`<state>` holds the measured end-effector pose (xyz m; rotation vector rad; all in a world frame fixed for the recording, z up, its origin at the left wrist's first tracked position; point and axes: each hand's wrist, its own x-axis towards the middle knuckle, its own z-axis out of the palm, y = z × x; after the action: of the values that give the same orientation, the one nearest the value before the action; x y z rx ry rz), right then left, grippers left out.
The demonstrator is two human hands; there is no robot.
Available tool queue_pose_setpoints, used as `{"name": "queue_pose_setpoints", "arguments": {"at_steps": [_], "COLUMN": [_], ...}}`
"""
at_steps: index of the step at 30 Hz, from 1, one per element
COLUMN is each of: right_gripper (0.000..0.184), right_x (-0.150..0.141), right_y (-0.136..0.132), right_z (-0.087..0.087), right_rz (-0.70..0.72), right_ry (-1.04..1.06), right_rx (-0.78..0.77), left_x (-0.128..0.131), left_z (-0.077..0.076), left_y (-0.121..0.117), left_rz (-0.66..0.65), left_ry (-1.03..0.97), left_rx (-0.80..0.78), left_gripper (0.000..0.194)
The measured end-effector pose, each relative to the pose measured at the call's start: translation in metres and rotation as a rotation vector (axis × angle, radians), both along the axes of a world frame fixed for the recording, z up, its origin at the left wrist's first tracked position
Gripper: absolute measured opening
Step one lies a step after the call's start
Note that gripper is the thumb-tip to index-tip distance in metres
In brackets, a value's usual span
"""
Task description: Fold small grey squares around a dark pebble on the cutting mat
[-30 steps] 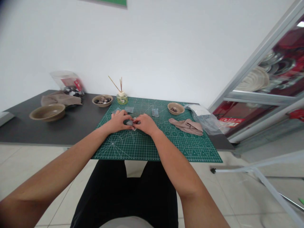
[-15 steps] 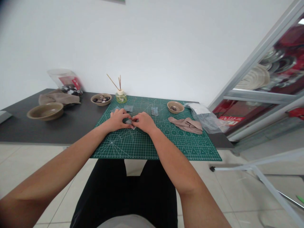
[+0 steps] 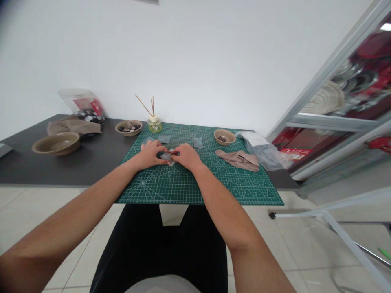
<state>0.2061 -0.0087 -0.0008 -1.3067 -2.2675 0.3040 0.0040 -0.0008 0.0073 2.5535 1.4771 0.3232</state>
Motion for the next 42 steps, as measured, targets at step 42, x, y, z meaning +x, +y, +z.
{"name": "queue_pose_setpoints", "arguments": {"at_steps": [42], "right_gripper": [0.013], "right_x": [0.0034], "right_y": [-0.0029], "right_z": [0.0009], "right_rz": [0.14], "right_ry": [0.073], "right_rx": [-0.071], "left_x": [-0.0021], "left_z": [-0.0024], "left_y": [0.0035], "left_rz": [-0.007], "left_ry": [0.027], "left_rx": [-0.017], "left_gripper": [0.059]}}
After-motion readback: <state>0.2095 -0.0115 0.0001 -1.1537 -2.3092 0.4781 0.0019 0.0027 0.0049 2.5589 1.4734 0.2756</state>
